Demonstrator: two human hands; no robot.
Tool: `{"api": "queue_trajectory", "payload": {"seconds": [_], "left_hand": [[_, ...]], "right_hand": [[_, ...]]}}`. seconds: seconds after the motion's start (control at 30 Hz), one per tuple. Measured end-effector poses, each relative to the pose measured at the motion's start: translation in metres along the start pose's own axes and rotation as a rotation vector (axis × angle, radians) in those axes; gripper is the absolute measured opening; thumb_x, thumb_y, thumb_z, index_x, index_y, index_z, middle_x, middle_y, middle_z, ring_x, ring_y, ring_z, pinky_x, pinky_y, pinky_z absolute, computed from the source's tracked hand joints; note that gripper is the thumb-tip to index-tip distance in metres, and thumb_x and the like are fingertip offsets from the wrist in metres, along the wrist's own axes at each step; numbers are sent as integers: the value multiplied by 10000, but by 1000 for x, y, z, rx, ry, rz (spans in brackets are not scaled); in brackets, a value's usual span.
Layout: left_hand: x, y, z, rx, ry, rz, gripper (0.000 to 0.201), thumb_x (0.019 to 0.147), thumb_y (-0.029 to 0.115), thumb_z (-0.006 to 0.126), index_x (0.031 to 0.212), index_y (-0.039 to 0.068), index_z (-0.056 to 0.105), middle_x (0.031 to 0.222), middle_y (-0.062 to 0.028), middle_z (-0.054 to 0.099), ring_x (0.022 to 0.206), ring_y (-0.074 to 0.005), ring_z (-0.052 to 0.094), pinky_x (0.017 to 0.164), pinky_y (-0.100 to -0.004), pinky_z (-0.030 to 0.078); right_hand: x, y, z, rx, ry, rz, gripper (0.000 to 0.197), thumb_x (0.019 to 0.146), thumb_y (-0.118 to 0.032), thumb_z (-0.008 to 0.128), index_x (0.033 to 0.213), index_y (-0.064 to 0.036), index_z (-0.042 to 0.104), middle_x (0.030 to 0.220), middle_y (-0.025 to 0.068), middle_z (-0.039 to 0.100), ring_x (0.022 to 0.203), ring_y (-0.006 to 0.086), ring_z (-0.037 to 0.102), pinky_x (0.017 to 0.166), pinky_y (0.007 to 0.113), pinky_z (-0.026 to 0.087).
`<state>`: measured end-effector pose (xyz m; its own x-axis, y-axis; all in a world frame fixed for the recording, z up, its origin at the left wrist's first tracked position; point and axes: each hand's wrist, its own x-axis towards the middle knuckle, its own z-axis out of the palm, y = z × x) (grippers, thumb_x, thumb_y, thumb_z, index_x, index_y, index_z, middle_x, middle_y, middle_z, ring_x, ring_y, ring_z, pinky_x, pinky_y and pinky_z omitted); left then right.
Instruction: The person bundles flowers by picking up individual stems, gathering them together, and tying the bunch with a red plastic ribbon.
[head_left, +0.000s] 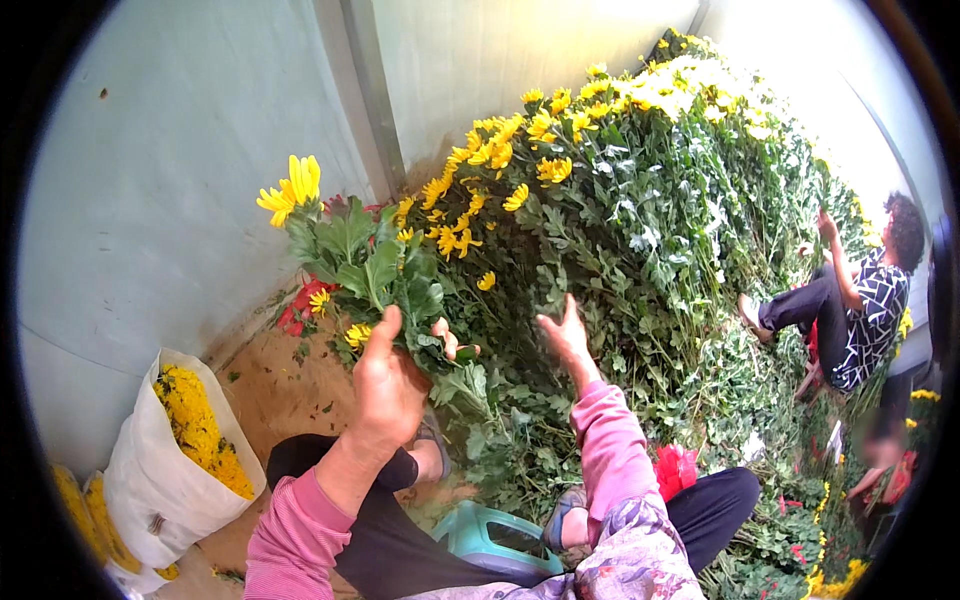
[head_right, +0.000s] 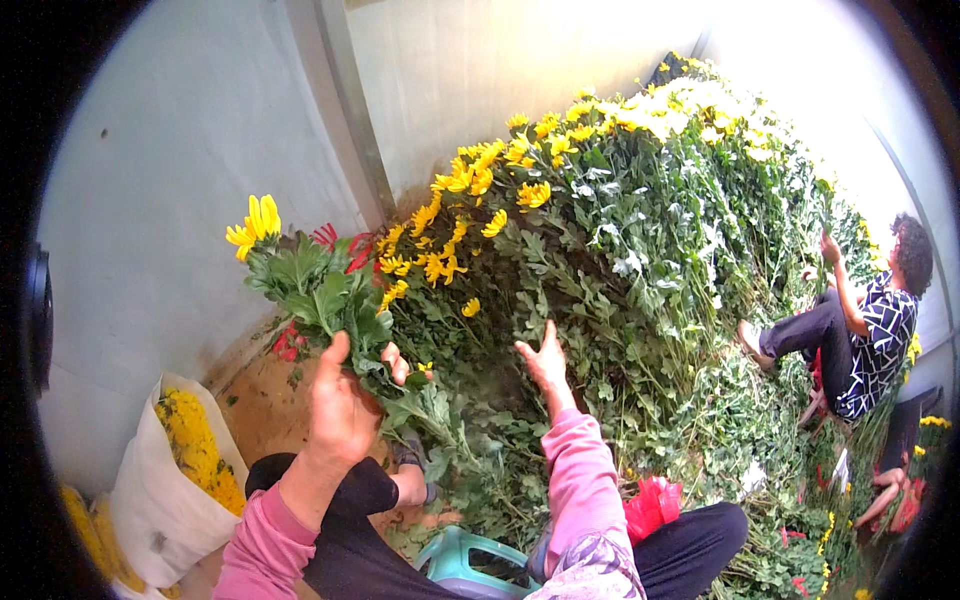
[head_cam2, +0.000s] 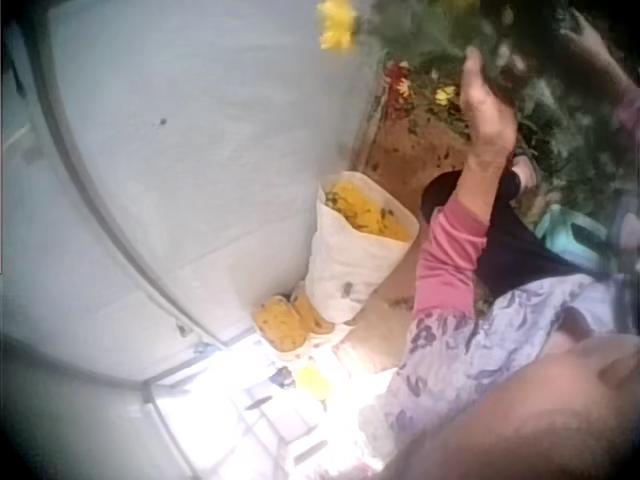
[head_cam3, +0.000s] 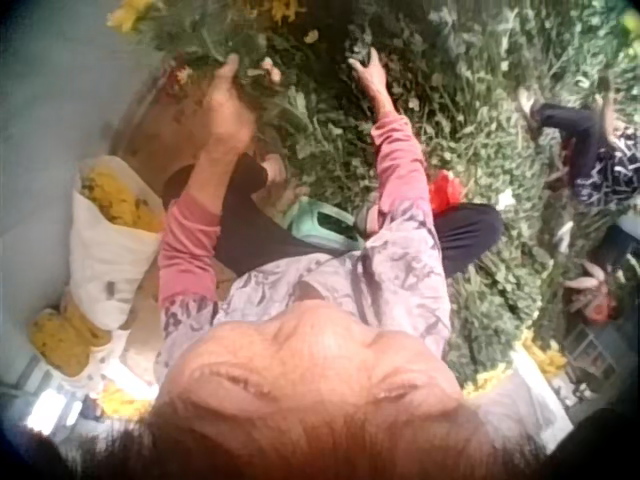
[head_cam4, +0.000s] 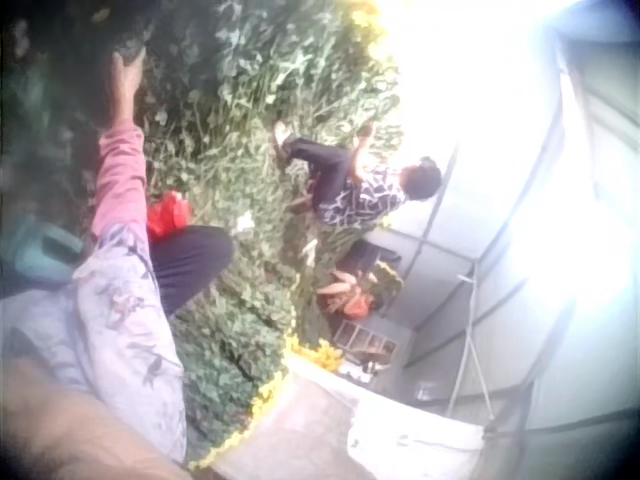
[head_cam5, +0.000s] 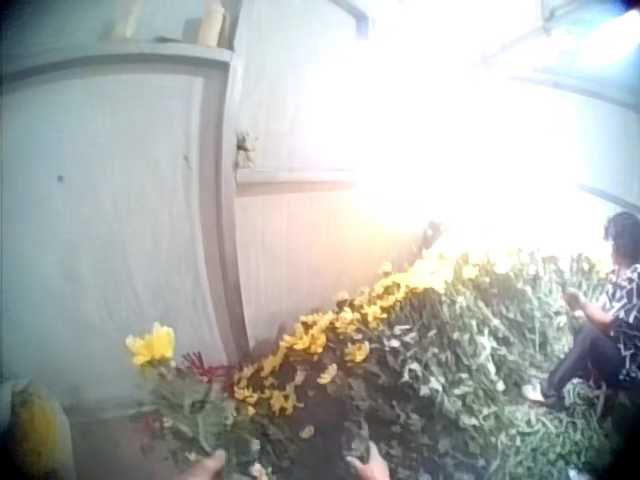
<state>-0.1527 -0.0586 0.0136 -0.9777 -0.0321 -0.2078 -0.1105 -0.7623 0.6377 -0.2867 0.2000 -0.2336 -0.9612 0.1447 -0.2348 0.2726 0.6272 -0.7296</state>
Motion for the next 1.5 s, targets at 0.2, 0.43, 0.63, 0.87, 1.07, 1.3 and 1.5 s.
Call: {"api": "queue_trajectory", "payload": {"seconds": [0.2,0.43,0.63,0.87,1.07,1.3,1.5], "left_hand": [[3,1,4,459,19,214,405,859,128,740,1210,-12,593,1005,-38,666,834,-113,642,758,-284,495],[-7,-10,8,787,-56,486,280,850,117,749,1065,-34,652,881,-23,682,728,-84,609,592,-225,505],[-4,-30,-3,646,-219,372,179,906,77,642,1080,55,677,1086,-16,706,912,-73,625,824,-257,484],[26,-54,-26,1109,115,641,357,821,26,594,1152,157,627,1107,-103,646,950,-253,603,812,-279,448],[21,-49,-14,304,156,184,206,895,109,590,1076,13,579,1002,4,610,909,-98,526,824,-268,401],[12,-19,-5,902,-77,-18,346,928,259,644,1149,-6,655,1155,-45,636,1048,-141,557,889,-321,437],[17,-34,-16,434,-130,149,398,921,203,648,1259,7,577,1211,-17,616,1060,-142,547,973,-299,389]], "right_hand": [[-38,7,-1,586,155,-256,398,936,-220,624,1263,-2,559,1116,105,665,1010,162,589,895,305,460],[-132,5,-66,821,-103,-122,163,959,-154,602,1008,-2,633,865,-44,603,792,38,485,687,215,416],[-150,-62,-99,880,-225,-187,163,976,-209,578,1024,-69,647,775,-81,573,665,23,480,582,200,389],[-178,-56,-75,877,-371,-158,207,957,-144,578,1129,-68,665,890,-65,644,733,19,530,665,199,431],[-194,-53,-49,956,-354,-268,268,934,-10,581,1194,-25,645,1059,-41,643,992,45,540,898,218,411],[-185,-75,-48,682,-233,-486,255,905,-33,626,1157,9,638,1022,12,674,935,107,589,851,258,457],[-147,-87,-93,34,535,-711,670,735,-250,808,1273,-38,471,1260,159,514,1216,346,453,1013,434,385]]}}
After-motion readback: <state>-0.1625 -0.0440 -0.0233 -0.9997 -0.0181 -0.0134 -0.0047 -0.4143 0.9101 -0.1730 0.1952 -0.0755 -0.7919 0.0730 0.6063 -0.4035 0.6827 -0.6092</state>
